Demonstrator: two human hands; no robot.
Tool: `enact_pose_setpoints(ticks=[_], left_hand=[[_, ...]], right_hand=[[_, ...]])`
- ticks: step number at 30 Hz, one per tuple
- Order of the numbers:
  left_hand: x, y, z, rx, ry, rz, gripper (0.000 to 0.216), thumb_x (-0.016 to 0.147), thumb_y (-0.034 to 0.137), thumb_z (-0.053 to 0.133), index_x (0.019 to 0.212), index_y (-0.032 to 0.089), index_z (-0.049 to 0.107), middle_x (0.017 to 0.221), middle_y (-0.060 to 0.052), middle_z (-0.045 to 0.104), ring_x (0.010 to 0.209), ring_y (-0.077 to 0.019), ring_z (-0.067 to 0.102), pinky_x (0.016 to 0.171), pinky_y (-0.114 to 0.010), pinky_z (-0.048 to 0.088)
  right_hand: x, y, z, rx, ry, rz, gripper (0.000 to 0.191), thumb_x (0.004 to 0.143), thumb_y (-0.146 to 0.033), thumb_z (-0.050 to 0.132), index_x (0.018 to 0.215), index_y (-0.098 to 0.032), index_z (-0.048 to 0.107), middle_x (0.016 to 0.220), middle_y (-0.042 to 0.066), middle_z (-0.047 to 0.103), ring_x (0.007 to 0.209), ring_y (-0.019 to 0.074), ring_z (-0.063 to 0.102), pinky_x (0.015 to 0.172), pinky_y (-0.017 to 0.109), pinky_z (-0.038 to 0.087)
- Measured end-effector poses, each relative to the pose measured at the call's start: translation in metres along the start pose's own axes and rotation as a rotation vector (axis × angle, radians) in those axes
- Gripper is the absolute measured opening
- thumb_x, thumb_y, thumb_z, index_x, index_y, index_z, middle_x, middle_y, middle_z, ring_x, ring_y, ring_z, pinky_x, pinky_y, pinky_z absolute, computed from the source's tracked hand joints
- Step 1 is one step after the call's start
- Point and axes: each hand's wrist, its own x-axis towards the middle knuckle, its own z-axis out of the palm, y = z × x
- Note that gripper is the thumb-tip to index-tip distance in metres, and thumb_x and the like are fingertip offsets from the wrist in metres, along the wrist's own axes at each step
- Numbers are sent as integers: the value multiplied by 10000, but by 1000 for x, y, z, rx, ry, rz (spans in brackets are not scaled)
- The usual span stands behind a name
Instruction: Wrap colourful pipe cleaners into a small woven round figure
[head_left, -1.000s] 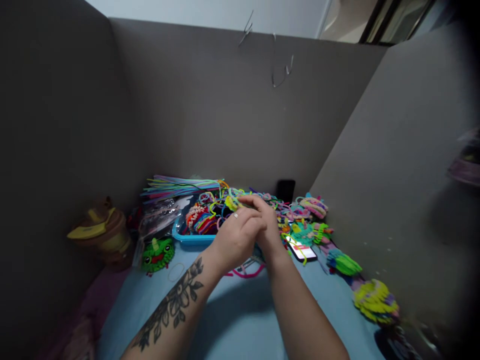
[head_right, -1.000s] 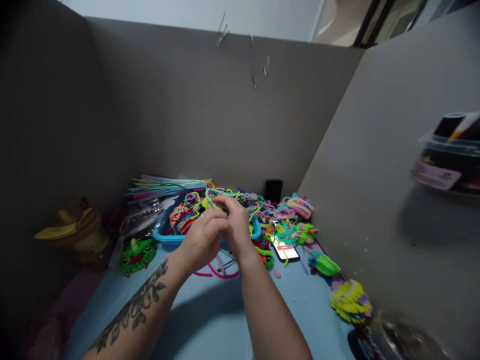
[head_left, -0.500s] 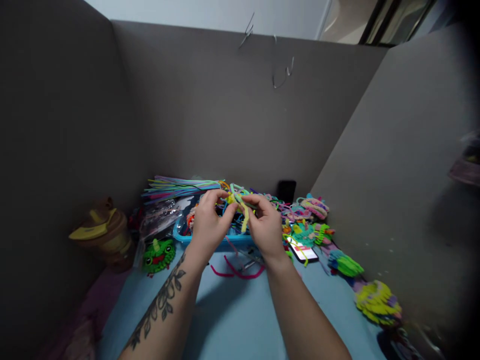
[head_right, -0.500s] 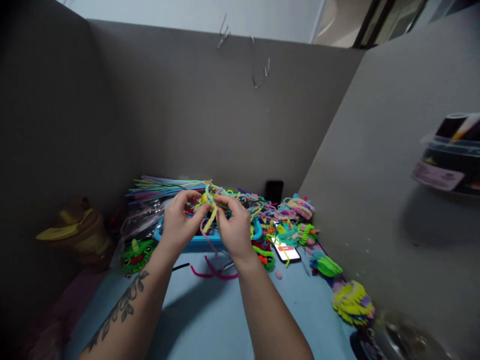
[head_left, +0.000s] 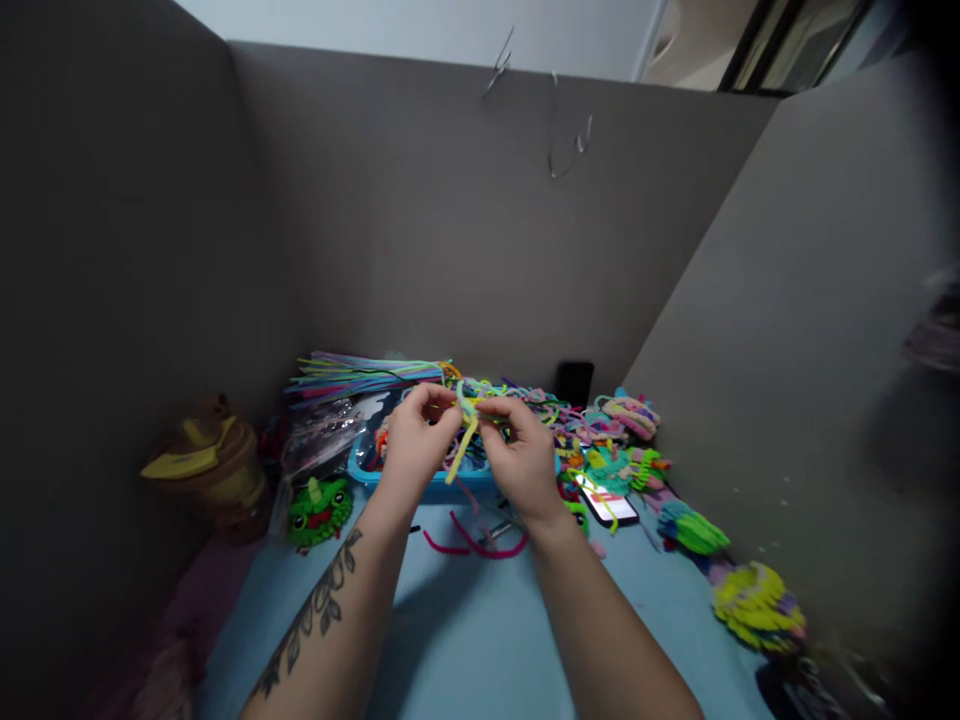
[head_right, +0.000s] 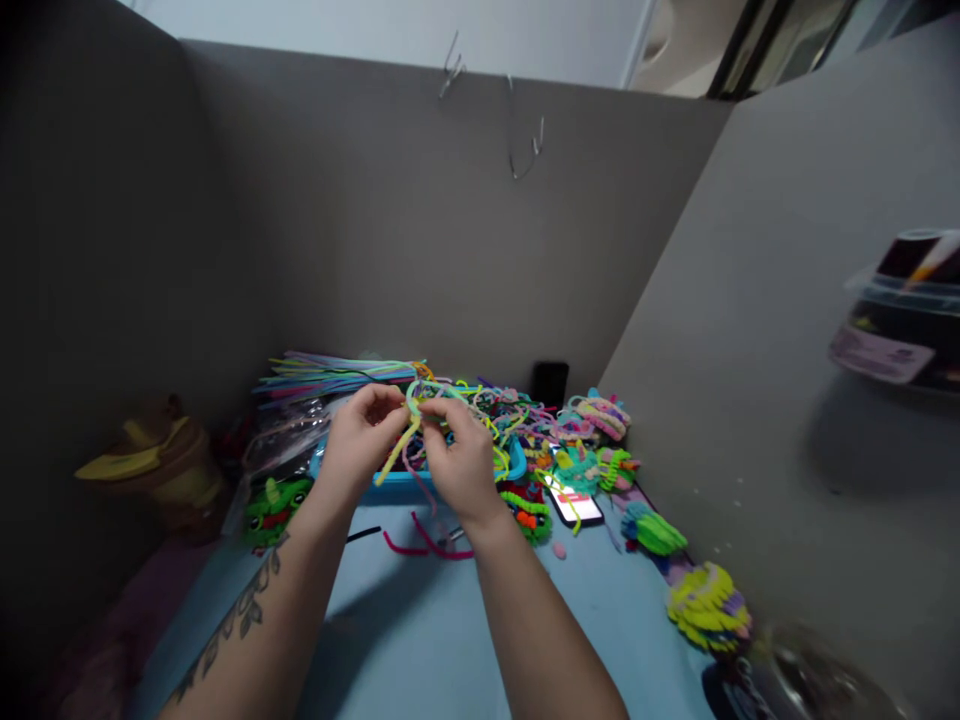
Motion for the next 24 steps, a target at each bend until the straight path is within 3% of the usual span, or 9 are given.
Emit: enact_pose_setpoints(ticks=[7, 14, 18, 24], left_hand=[[2, -6, 3, -48, 12, -42, 119, 689, 207, 599, 771, 147, 660, 707, -9, 638, 627, -130, 564, 590, -232, 435], [2, 0, -4, 80, -28, 97, 115, 726, 216, 615, 744, 153, 710, 777, -43, 659, 712, -151, 586, 677, -262, 443], [3, 0, -6, 43, -88, 137, 119, 740, 253, 634, 724, 168, 716, 769, -41, 659, 758, -165, 588, 695, -266, 433], [5, -9, -5, -142, -204, -7, 226, 733, 363, 684, 814, 157, 731, 836, -57, 673, 759, -167, 579, 692, -275, 426]], right_hand=[[-2, 1, 1, -5, -3, -19, 121, 840, -146, 556, 890, -223, 635, 862, 15, 687, 819, 166, 639, 760, 293, 503], [0, 1, -2, 31, 23, 46, 99, 835, -146, 567, 859, -223, 625, 833, 9, 661, 797, 160, 617, 731, 282, 488], [2, 4, -5, 107, 56, 85, 92, 833, -150, 564, 856, -220, 618, 825, 7, 648, 766, 150, 608, 689, 265, 487], [4, 9, -6, 162, 58, 93, 122, 826, -129, 572, 876, -229, 619, 832, -5, 640, 766, 139, 600, 686, 256, 477]])
